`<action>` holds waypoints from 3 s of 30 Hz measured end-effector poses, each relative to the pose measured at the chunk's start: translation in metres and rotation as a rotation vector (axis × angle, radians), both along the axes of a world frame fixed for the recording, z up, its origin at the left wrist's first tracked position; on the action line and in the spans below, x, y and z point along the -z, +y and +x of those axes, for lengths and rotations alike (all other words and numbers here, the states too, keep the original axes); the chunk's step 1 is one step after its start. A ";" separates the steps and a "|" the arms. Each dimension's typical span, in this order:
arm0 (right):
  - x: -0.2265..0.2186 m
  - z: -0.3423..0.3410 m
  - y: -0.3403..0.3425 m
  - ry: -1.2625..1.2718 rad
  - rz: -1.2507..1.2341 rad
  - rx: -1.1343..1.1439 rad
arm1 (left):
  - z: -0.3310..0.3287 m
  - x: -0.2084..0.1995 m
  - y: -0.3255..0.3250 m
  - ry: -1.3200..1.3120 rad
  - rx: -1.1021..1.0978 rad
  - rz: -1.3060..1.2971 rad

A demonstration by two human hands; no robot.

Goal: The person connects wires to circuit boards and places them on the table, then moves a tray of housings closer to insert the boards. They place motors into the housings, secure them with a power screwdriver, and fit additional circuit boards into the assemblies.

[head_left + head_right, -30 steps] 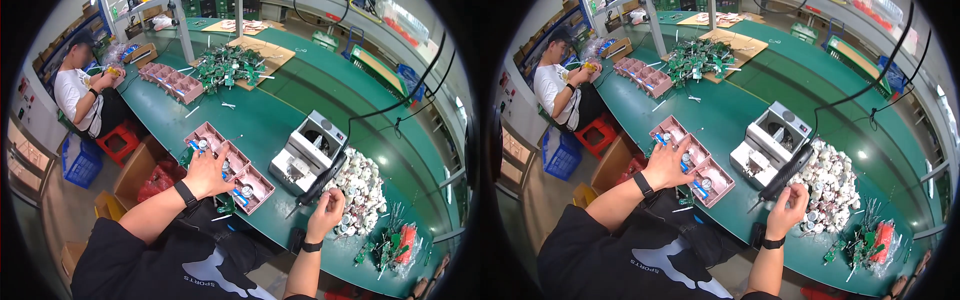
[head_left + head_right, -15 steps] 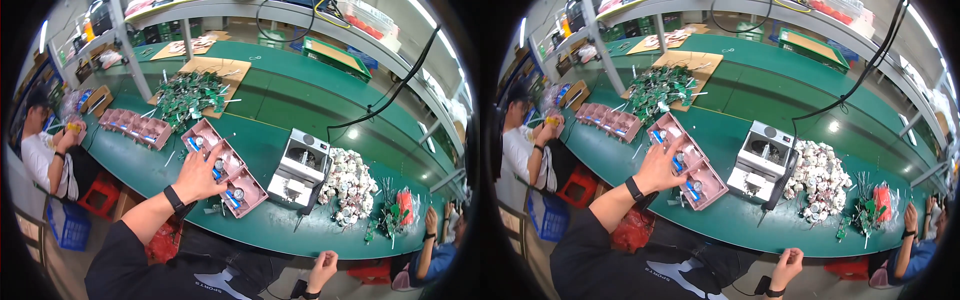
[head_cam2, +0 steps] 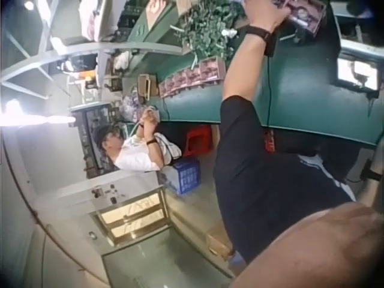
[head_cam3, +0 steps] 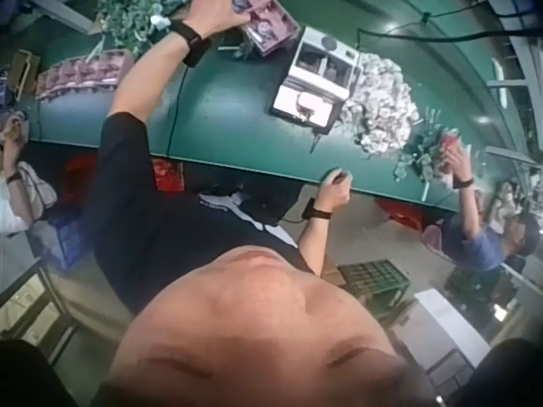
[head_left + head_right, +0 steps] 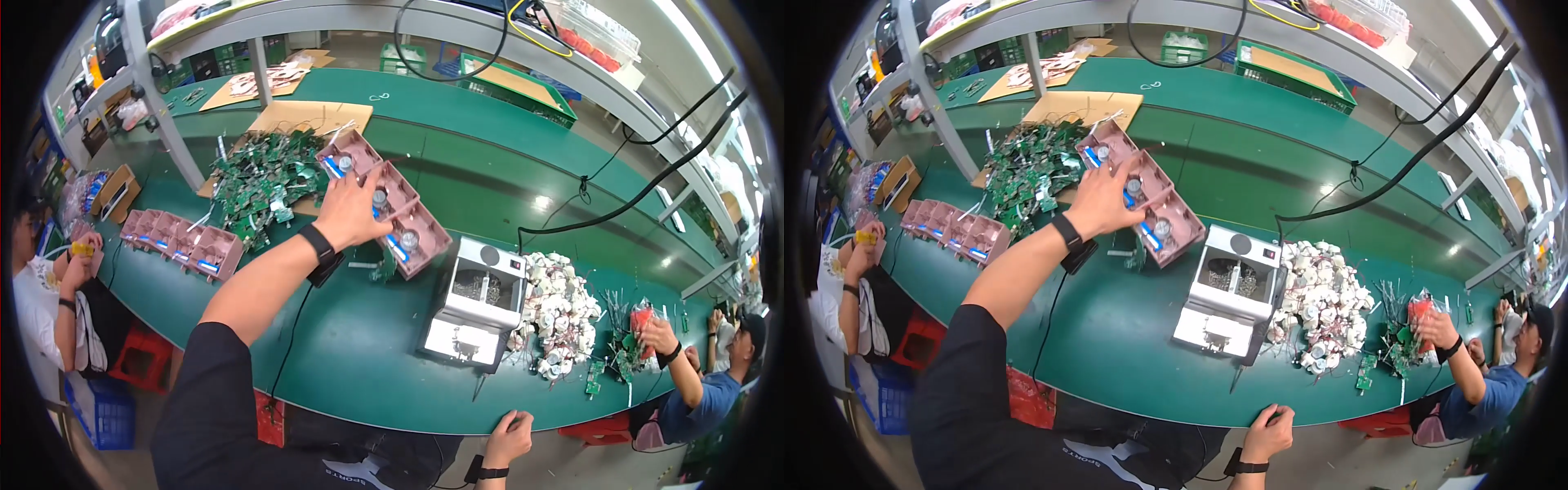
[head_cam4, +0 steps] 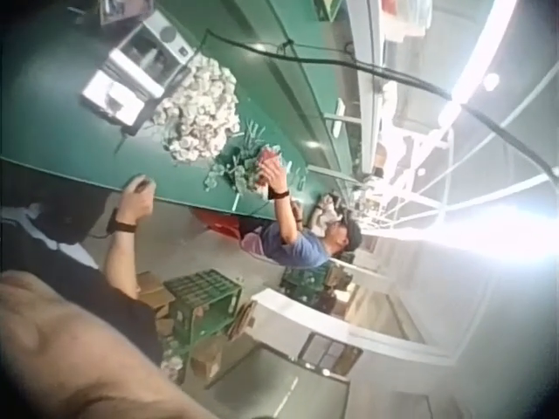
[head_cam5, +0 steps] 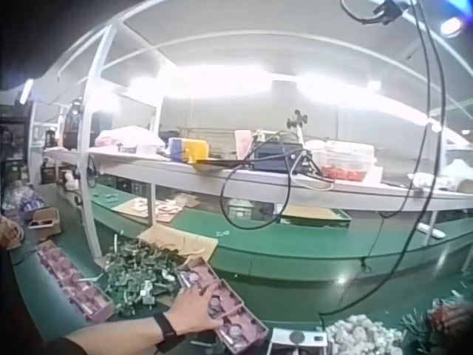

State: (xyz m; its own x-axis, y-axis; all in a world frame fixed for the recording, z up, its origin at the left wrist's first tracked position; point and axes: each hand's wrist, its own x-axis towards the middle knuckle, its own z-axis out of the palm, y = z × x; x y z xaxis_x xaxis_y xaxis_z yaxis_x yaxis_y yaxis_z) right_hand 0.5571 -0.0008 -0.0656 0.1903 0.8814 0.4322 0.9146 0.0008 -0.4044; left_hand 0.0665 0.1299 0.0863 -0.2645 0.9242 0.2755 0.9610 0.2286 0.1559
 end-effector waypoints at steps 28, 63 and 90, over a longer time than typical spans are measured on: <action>0.003 -0.003 0.003 -0.021 -0.018 0.003 | 0.037 0.073 0.141 -0.022 0.009 0.240; -0.066 -0.208 -0.082 0.150 -0.132 -0.880 | -0.247 0.063 -0.303 -0.140 -0.748 -0.114; -0.066 -0.176 -0.079 0.558 -0.501 -1.065 | 0.085 0.063 -0.281 -0.023 -0.281 0.028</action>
